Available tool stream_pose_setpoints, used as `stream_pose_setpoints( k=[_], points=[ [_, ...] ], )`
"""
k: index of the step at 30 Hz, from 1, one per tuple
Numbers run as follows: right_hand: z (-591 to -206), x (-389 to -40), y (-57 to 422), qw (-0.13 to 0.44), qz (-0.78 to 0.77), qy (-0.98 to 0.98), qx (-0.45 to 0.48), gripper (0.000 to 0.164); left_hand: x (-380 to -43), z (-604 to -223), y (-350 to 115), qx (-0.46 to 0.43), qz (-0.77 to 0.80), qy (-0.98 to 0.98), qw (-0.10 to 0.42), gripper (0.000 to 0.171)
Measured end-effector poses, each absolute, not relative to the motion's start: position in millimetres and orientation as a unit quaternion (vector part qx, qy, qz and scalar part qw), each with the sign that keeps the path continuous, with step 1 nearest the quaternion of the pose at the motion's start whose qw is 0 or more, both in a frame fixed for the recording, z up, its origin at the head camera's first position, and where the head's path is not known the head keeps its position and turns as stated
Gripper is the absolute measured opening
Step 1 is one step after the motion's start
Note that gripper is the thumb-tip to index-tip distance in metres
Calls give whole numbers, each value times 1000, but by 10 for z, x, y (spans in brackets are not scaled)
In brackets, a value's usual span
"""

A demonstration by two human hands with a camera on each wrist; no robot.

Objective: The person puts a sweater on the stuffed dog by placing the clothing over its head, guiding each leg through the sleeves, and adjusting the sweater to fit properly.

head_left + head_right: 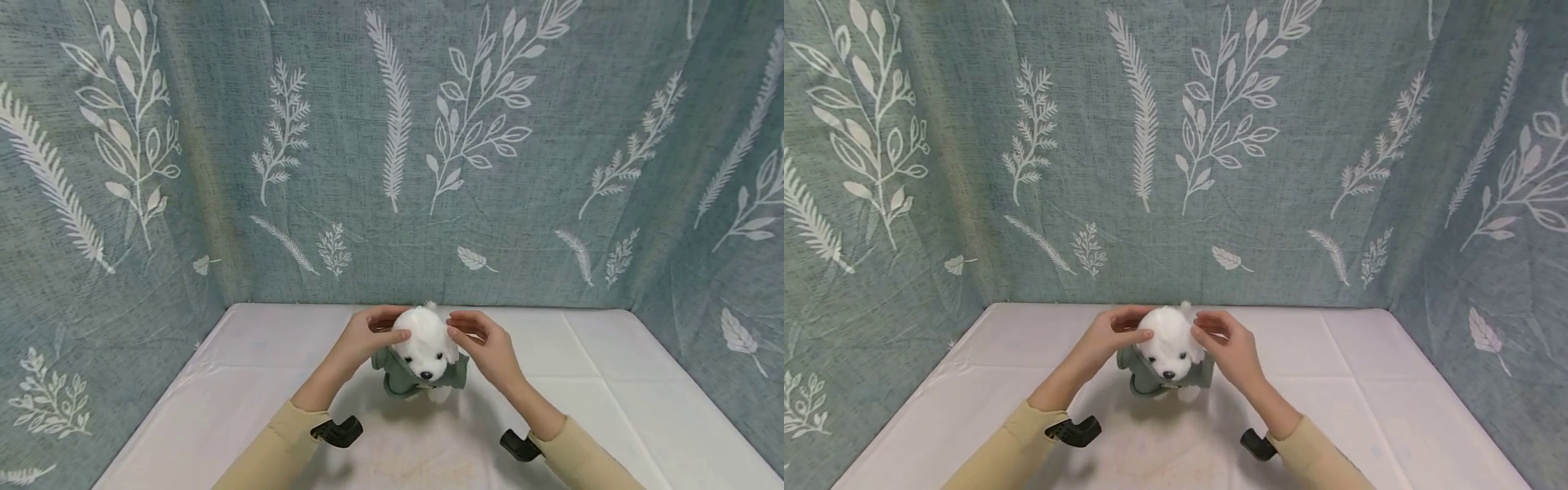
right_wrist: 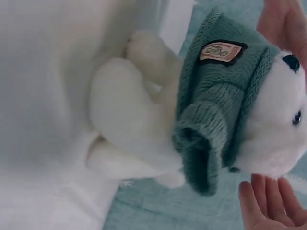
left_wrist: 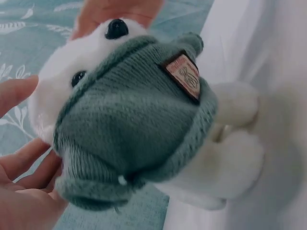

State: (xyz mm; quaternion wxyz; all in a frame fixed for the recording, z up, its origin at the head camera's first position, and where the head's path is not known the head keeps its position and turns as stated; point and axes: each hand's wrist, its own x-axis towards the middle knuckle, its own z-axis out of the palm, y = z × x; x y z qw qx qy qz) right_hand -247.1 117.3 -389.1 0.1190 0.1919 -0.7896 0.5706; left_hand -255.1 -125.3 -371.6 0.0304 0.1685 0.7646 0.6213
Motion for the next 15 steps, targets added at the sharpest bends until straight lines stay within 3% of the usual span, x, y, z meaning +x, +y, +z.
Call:
stream_pose_setpoints(
  k=[10, 15],
  points=[
    [-3794, -2519, 912, 125, 489, -824, 259, 58, -2520, -3798, -1483, 154, 620, 768, 40, 50],
    [-3820, -2537, 872, 128, 484, -830, 247, 55, -2526, -3892, -1593, 163, 618, 766, 70, 58]
  ],
)
